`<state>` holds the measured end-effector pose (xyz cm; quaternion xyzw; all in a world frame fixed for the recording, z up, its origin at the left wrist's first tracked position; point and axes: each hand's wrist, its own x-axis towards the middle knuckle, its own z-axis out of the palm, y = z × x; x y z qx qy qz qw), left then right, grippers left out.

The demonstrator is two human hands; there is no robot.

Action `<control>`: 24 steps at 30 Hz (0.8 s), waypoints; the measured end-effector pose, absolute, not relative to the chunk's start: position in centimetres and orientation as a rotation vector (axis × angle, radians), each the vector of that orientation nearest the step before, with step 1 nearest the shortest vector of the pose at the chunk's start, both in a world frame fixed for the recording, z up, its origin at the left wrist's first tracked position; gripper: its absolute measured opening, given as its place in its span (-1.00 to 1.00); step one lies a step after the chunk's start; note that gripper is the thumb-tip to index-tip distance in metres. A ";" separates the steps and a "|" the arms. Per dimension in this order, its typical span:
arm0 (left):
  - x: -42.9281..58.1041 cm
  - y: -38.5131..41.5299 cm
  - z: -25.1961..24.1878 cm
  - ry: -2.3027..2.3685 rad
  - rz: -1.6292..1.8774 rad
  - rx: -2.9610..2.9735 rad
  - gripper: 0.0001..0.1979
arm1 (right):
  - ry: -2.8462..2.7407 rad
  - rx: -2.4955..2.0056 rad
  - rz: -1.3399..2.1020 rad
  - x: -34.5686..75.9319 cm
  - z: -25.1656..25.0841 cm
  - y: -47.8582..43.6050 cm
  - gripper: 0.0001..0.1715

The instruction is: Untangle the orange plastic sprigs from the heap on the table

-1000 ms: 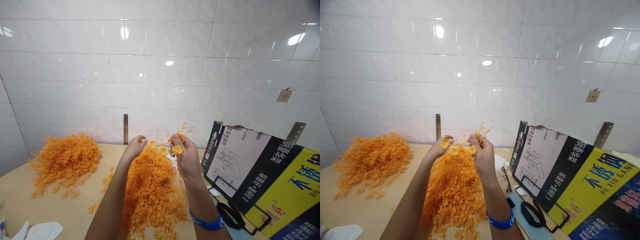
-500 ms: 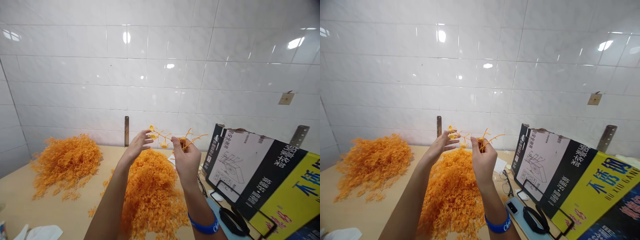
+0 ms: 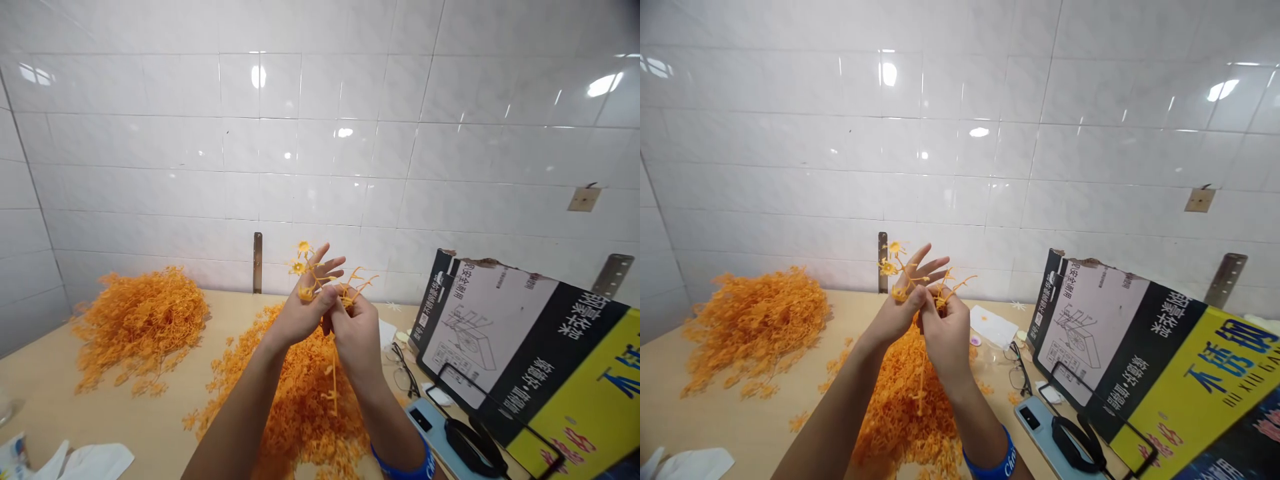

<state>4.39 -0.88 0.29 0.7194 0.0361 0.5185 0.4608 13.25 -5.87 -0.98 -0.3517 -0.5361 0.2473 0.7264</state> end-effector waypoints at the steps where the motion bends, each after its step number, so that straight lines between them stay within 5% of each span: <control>1: 4.2 -0.9 0.4 0.078 1.313 1.745 -0.32 | -1.236 -0.794 0.548 13.2 -1.0 -5.9 -0.55; 5: 3.3 -1.0 1.0 0.078 1.363 1.632 -0.57 | -1.409 -0.881 0.492 13.4 -1.4 -5.8 -0.54; 17: 2.9 -2.2 1.5 -0.014 1.147 1.088 -0.69 | -1.730 -0.689 0.178 13.1 -1.7 -5.8 -0.53; 24: 2.0 -1.1 2.2 0.111 1.117 0.830 -0.62 | -1.768 -0.532 0.607 15.5 -2.1 -4.9 -0.40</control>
